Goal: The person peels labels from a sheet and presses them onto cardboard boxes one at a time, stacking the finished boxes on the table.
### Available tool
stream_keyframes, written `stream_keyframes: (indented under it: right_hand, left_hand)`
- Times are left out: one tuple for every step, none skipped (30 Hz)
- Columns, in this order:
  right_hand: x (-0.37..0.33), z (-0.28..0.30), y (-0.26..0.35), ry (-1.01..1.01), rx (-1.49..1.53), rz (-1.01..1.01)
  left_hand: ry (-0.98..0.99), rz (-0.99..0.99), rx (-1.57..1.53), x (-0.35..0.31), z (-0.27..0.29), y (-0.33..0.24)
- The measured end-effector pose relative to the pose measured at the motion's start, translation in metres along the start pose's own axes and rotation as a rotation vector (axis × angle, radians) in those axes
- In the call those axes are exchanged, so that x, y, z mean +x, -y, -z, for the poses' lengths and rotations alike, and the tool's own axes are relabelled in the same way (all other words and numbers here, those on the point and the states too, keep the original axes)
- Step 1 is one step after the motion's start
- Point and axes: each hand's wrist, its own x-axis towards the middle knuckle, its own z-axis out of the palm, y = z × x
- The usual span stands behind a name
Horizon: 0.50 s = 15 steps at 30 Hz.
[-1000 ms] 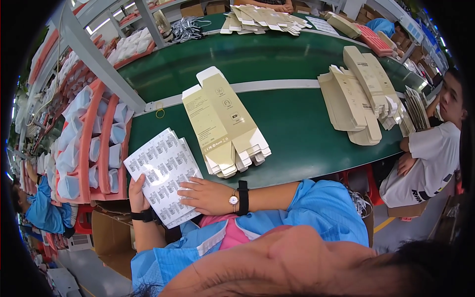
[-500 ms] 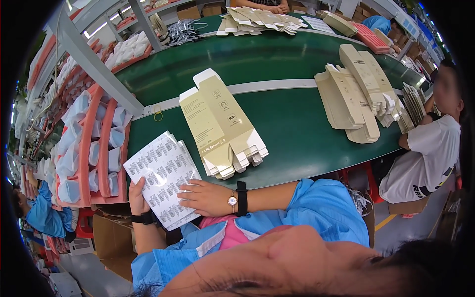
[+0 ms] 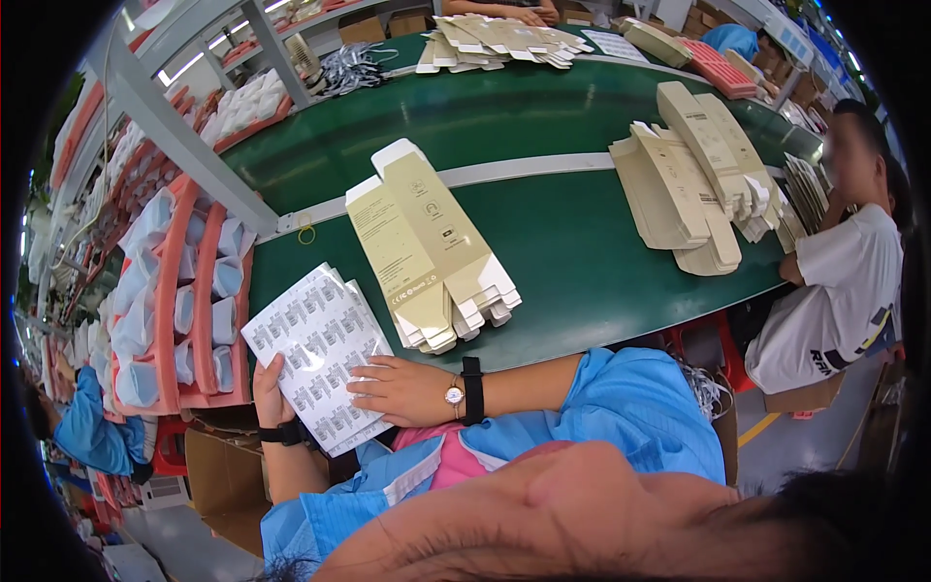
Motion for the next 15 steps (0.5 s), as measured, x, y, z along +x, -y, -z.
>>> stream_keyframes:
  right_hand:
    - [-0.001,0.001,0.000,0.022,-0.008,-0.009]
    - [-0.003,0.002,-0.001,0.037,-0.022,-0.028]
    - [-0.003,0.001,0.001,0.021,-0.045,-0.058]
    - [0.000,-0.002,0.003,0.040,-0.021,-0.018]
    - [-0.001,-0.002,0.002,0.056,-0.003,0.023]
    - [-0.005,-0.003,0.000,0.042,-0.035,0.002]
    - [-0.007,-0.007,-0.002,0.020,-0.015,0.015]
    - [-0.009,-0.011,-0.004,0.000,0.010,0.032]
    - [-0.004,-0.017,-0.001,-0.021,0.055,0.059]
    - [-0.001,-0.018,0.002,-0.033,0.066,0.060]
    - [0.000,-0.017,0.003,-0.031,0.055,0.036]
    - [-0.004,-0.014,0.002,-0.012,0.050,0.016]
    - [-0.005,-0.012,0.002,0.014,0.054,0.007]
    - [-0.005,-0.011,0.002,0.031,0.084,0.022]
    - [-0.004,-0.012,0.002,0.029,0.050,0.020]
  left_hand:
    - [0.022,0.009,0.002,0.000,-0.003,0.000]
    - [0.017,0.022,-0.036,-0.002,-0.007,-0.002]
    - [0.016,0.037,-0.074,-0.006,-0.012,-0.005]
    - [0.015,0.046,-0.117,-0.010,-0.014,-0.005]
    - [0.058,0.052,-0.114,-0.012,-0.017,-0.006]
    - [0.063,0.055,-0.123,-0.016,-0.017,-0.006]
    - [0.051,0.046,-0.130,-0.019,-0.018,-0.008]
    - [0.068,0.037,-0.125,-0.010,-0.015,-0.002]
    - [0.052,0.031,-0.108,-0.005,0.000,0.005]
    - [0.033,0.038,-0.087,-0.001,0.012,0.010]
    - [0.009,0.046,-0.067,-0.003,0.026,0.010]
    - [-0.015,0.048,-0.067,-0.009,0.025,0.008]
    - [-0.004,0.029,-0.053,-0.013,0.015,0.003]
    - [0.008,0.014,-0.042,-0.014,0.001,0.000]
    - [0.004,-0.004,-0.029,-0.016,-0.009,-0.003]
